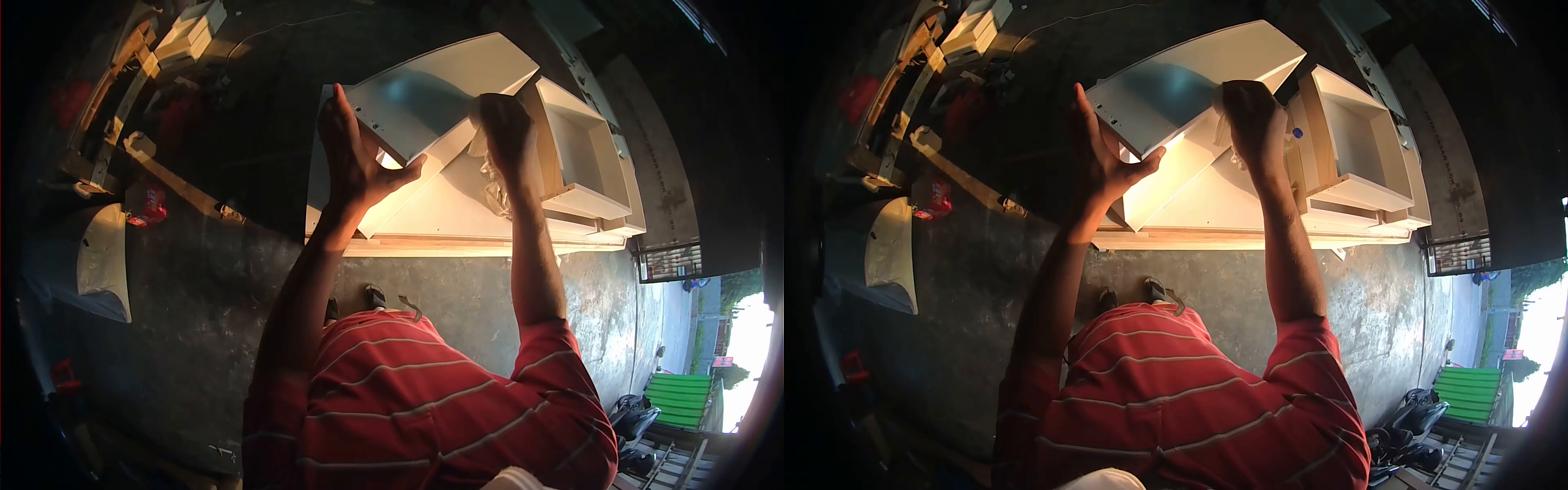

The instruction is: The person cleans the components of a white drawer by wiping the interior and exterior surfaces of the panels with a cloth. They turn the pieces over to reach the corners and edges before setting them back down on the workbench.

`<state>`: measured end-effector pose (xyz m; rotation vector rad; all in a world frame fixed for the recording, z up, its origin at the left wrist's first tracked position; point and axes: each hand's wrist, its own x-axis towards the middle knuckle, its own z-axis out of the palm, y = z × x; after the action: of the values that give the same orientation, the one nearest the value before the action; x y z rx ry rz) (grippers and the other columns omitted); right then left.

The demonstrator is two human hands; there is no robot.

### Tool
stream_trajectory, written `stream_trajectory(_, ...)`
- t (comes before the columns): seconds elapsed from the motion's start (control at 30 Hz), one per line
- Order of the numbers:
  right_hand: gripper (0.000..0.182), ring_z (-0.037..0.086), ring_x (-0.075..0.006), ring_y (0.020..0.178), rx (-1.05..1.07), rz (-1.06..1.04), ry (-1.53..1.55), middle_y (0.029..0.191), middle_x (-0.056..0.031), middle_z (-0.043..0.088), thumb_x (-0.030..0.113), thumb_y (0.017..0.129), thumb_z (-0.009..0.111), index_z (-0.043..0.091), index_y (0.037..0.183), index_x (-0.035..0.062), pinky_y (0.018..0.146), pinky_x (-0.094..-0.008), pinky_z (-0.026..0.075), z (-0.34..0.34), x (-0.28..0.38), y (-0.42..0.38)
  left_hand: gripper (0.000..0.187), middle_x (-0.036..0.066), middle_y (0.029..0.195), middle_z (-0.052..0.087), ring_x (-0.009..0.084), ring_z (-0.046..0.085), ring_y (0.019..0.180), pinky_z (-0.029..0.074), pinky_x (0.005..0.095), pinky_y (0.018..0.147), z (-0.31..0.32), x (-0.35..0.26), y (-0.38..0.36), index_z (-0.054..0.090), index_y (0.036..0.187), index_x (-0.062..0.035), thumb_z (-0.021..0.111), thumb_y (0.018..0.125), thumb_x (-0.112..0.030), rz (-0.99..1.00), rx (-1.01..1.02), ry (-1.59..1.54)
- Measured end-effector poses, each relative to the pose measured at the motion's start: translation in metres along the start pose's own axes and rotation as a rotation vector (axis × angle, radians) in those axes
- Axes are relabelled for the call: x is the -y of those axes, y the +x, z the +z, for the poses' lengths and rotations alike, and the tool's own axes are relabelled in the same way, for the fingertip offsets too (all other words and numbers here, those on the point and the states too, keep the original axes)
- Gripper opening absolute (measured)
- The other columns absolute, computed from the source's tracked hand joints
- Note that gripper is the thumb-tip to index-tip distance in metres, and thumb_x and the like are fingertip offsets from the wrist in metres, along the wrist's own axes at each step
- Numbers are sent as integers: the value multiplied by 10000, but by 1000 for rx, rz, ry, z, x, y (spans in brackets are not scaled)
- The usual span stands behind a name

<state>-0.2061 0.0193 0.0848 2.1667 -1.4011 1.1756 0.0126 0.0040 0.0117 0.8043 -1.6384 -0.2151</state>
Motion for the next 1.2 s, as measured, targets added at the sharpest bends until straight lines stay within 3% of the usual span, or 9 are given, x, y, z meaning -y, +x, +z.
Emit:
stream_trajectory(0.07,87,654,-309,703,-270,500,259,818,-126,677,87,857,612,673,910,53,664,-340,532,6,-1,-3,1357,281,1276,369,396,382,1137,317,527,986,1,2,-1,0,1495,65,841,563,-450,14,-8,18)
stream_trajectory(0.13,83,650,-324,721,-305,501,191,841,-131,675,89,845,616,679,892,61,673,-361,534,12,-3,-3,1346,300,1317,350,417,380,1165,316,536,1000,3,3,-2,6,1495,65,835,572,-458,-42,10,-75)
stream_trajectory(0.23,84,648,-297,809,-101,-80,-28,869,-115,683,99,798,654,697,864,69,700,-363,529,21,11,-2,1353,326,1377,302,448,365,1215,316,551,1017,2,1,-5,7,1493,67,837,576,-482,-140,55,-54)
stream_trajectory(0.43,161,617,-297,877,22,-209,200,871,-135,653,-5,728,690,687,889,2,748,-387,521,8,68,-12,1366,347,1407,278,473,352,1253,321,561,1027,2,-1,-4,8,1488,72,842,577,-511,-26,-4,84)
stream_trajectory(0.57,84,603,-298,824,31,-252,-76,820,-132,629,-22,746,661,660,830,-13,699,-399,507,5,34,-1,1401,347,1415,264,475,333,1271,311,556,1039,8,6,-8,11,1486,76,842,561,-567,-149,34,-114)
stream_trajectory(0.67,94,605,-289,780,-47,-104,121,847,-133,617,-13,719,690,661,807,8,696,-390,509,12,53,-8,1413,345,1424,247,469,316,1279,280,544,1065,6,7,-5,14,1483,85,838,555,-591,-143,30,-64)
stream_trajectory(0.8,128,612,-282,767,0,-286,159,850,-108,611,19,693,714,664,810,37,682,-376,509,12,66,-7,1355,326,1379,281,442,325,1250,253,534,1069,3,6,-4,21,1480,93,830,587,-527,0,45,53)
stream_trajectory(1.0,81,619,-289,803,90,-201,186,849,-115,634,50,730,703,670,803,36,709,-381,514,9,63,8,1368,288,1316,343,417,353,1213,290,515,1046,0,0,-1,34,1479,96,868,551,-464,70,-36,135)
stream_trajectory(1.2,80,642,-298,804,249,-148,94,873,-94,663,97,766,710,706,841,71,724,-399,521,4,42,29,1363,310,1307,341,437,347,1221,303,519,1042,5,1,-2,70,1456,142,851,546,-505,-73,14,-57)
